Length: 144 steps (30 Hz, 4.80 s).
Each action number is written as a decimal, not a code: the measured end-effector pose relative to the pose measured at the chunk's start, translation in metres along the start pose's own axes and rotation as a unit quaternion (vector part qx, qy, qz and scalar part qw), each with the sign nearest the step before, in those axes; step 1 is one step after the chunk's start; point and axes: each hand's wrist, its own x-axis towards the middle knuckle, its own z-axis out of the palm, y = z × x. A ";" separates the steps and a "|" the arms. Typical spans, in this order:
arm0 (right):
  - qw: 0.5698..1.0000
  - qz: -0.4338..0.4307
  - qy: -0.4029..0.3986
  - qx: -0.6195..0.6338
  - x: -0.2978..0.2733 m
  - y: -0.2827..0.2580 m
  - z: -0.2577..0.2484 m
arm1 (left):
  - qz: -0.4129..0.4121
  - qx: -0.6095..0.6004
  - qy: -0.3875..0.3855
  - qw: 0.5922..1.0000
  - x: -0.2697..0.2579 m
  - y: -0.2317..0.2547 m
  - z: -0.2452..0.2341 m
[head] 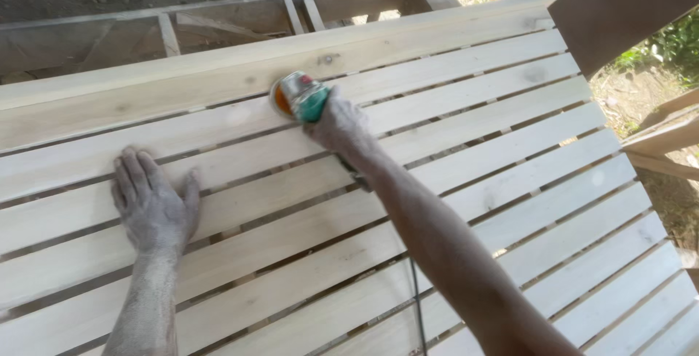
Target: The person sands the surface of a wooden slatted structure using a handheld power sander, moving the tool across the slats while using their other hand to stabilize the work.
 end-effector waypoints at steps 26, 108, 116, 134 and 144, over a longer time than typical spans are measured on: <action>0.975 0.187 0.119 -0.020 0.127 0.489 -0.296 | 0.115 0.020 0.024 0.993 0.072 0.434 0.165; 0.996 0.086 0.035 -0.015 0.121 0.480 -0.289 | 0.187 0.009 -0.004 0.982 0.097 0.518 0.201; 0.992 0.125 0.027 -0.003 0.097 0.518 -0.302 | 0.129 0.015 -0.038 0.991 0.078 0.448 0.172; 0.970 0.235 0.048 0.029 0.077 0.592 -0.327 | 0.086 0.052 -0.006 0.995 0.027 0.372 0.153; 0.968 0.227 0.106 0.024 0.087 0.582 -0.334 | -0.020 0.006 0.028 0.999 -0.025 0.325 0.116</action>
